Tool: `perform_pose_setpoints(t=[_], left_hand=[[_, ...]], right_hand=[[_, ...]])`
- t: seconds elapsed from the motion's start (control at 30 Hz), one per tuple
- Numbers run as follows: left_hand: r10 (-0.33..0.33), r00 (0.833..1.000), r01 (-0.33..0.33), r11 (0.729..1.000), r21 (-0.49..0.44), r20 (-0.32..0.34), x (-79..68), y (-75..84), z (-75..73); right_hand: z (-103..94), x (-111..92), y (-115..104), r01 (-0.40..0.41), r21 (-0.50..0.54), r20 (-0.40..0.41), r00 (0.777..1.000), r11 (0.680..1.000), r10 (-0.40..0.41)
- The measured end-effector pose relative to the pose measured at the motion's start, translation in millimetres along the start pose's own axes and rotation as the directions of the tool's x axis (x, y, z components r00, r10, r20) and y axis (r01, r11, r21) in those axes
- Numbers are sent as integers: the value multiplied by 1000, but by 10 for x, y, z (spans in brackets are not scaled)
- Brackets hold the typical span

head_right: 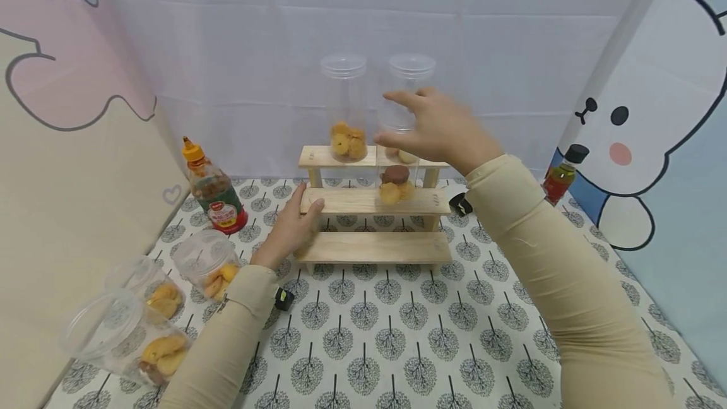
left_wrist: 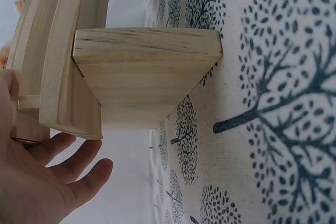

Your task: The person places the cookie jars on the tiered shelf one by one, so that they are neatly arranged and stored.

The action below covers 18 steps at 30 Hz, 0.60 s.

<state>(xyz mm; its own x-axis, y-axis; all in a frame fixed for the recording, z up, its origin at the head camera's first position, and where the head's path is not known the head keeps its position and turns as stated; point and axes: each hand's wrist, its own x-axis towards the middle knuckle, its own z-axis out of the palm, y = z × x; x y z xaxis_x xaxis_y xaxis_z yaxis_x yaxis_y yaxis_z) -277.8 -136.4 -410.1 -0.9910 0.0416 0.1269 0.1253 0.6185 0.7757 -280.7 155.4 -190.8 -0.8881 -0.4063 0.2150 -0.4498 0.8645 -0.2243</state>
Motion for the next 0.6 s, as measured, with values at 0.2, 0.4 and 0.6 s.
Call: perform_pose_setpoints(t=[0.2, 0.4, 0.6], left_hand=[[-1, 1000, 1, 1000, 11, -11, 1, -17, -10], [-23, 1000, 23, 1000, 1, 1, 18, -28, 30], [-22, 1000, 22, 1000, 1, 2, 11, -17, 53]], right_hand=[[108, 164, -164, 24, 33, 10, 1000, 999, -24], [185, 264, -314, 41, 41, 32, 999, 998, -42], [286, 335, -416, 50, 79, 53, 997, 996, -54]])
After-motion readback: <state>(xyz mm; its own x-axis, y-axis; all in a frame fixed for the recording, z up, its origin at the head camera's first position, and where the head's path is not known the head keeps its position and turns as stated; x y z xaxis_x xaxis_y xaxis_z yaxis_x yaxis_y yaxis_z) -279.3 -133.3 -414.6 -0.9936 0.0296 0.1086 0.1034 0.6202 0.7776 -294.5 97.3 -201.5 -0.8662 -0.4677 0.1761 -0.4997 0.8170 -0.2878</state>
